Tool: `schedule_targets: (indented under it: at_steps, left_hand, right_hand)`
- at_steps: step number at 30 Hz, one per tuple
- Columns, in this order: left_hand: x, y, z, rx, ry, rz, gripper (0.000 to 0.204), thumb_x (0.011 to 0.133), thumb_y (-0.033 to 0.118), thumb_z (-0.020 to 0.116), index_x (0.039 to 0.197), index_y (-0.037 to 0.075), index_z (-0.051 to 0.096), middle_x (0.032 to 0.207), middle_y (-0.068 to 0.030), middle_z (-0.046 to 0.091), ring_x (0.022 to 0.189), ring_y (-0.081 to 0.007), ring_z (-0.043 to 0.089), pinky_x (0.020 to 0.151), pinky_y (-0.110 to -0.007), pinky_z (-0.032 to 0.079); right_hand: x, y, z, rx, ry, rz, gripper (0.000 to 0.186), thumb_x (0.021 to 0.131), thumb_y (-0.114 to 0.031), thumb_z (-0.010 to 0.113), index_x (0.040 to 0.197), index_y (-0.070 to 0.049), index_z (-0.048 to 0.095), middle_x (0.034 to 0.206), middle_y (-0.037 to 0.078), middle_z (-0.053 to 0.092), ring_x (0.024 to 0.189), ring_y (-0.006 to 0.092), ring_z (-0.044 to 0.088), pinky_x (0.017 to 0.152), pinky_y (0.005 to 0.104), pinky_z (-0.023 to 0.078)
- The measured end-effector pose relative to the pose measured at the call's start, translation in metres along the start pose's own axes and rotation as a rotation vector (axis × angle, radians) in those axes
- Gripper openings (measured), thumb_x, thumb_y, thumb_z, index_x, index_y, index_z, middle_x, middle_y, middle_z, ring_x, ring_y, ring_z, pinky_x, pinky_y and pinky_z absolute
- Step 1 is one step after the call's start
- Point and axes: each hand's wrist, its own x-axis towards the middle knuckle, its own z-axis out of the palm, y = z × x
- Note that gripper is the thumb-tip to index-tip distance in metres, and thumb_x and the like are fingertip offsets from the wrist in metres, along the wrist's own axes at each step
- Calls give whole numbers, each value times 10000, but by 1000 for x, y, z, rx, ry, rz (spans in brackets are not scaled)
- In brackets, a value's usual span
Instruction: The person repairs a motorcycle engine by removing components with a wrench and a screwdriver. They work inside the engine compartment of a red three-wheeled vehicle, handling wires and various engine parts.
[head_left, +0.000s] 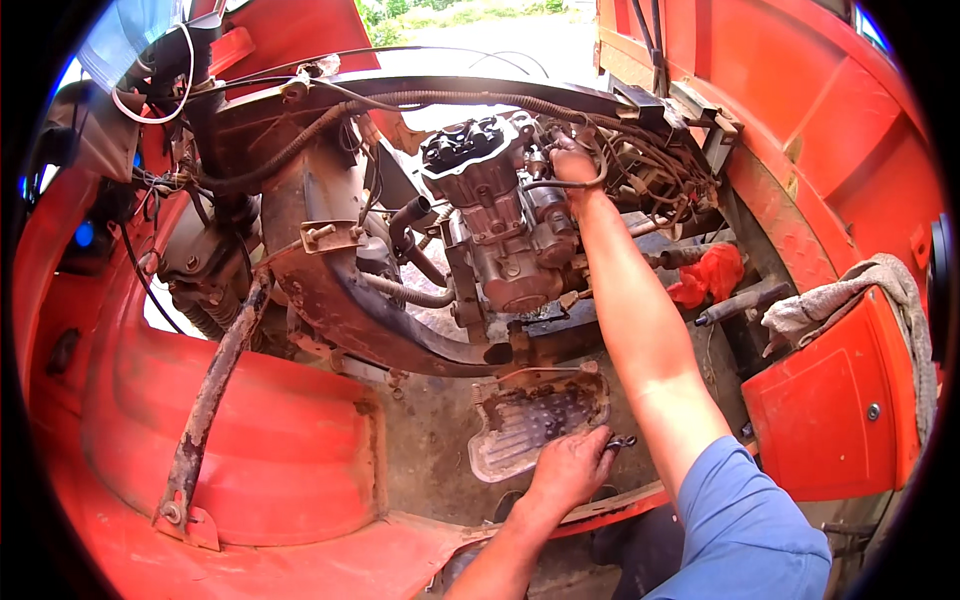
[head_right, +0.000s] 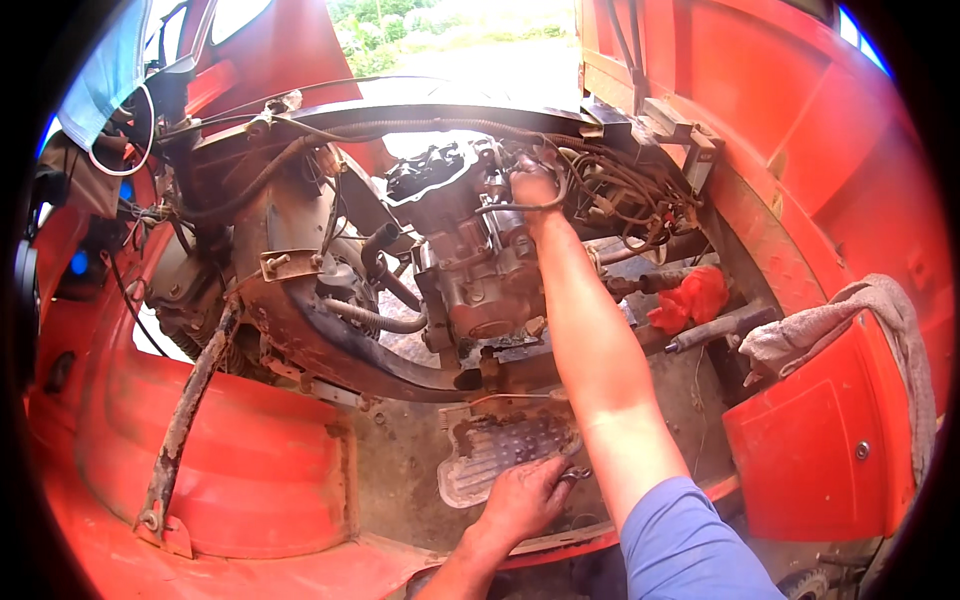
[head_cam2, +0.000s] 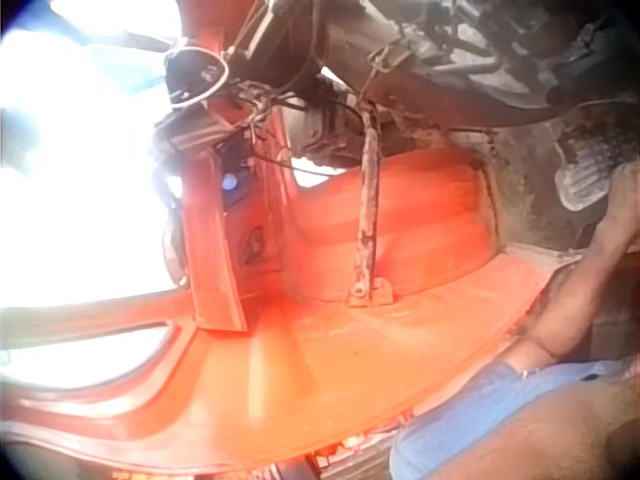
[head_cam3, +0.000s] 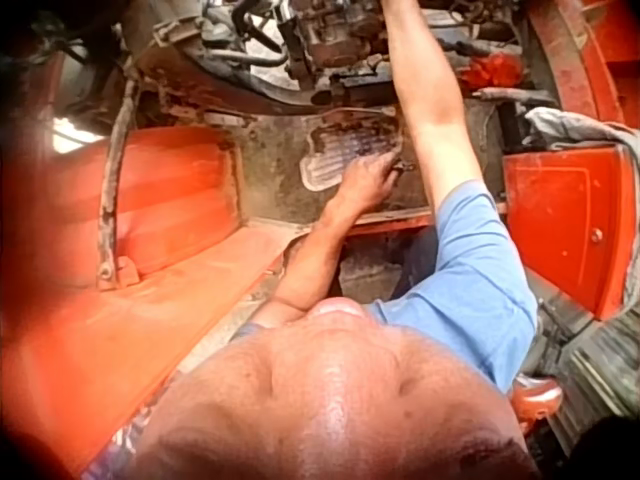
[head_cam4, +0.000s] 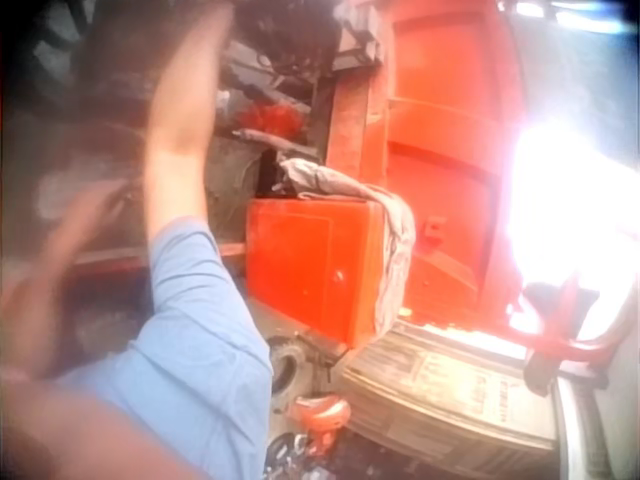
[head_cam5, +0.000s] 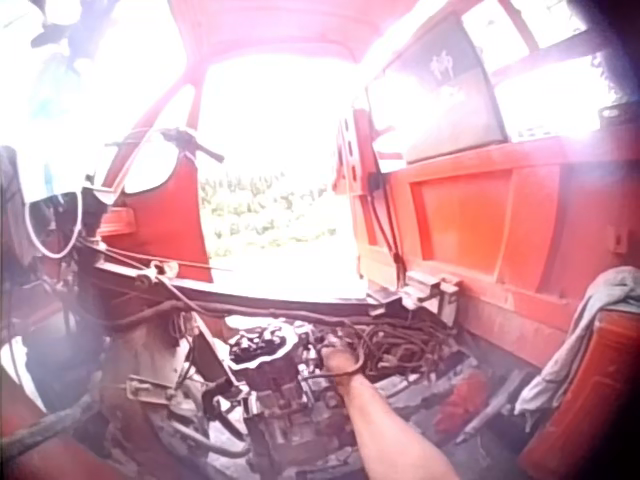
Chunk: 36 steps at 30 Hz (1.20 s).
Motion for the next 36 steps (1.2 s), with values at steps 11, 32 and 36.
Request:
schedule_targets:
  at_steps: [11, 32, 36]
  left_hand:
    - [-3, -1, -1, 46, -13, -22, 175, 908, 220, 685, 981, 66, 647, 892, -145, 705, 834, -369, 696, 707, -472, 562]
    - [-15, 5, -10, -13, -18, 18, 191, 911, 233, 686, 1023, 87, 634, 883, -141, 698, 837, -363, 692, 705, -471, 557]
    - [-18, 1, -8, 12, 8, 12, 191, 910, 227, 687, 1029, 88, 635, 884, -142, 696, 835, -362, 692, 708, -469, 557]
  right_hand:
    - [-18, -21, 3, -80, -72, 44, 711, 817, 149, 405, 1505, -23, 442, 1436, 168, 558, 1266, 254, 576, 1008, 321, 495]
    - [56, 71, -6, -537, 418, -561, 224, 833, -133, 656, 1037, -108, 744, 1026, 175, 737, 972, 384, 695, 833, 471, 544]
    - [38, 62, 6, -438, 337, -474, 218, 854, -143, 657, 1053, -95, 734, 1045, 172, 738, 983, 386, 691, 843, 472, 539]
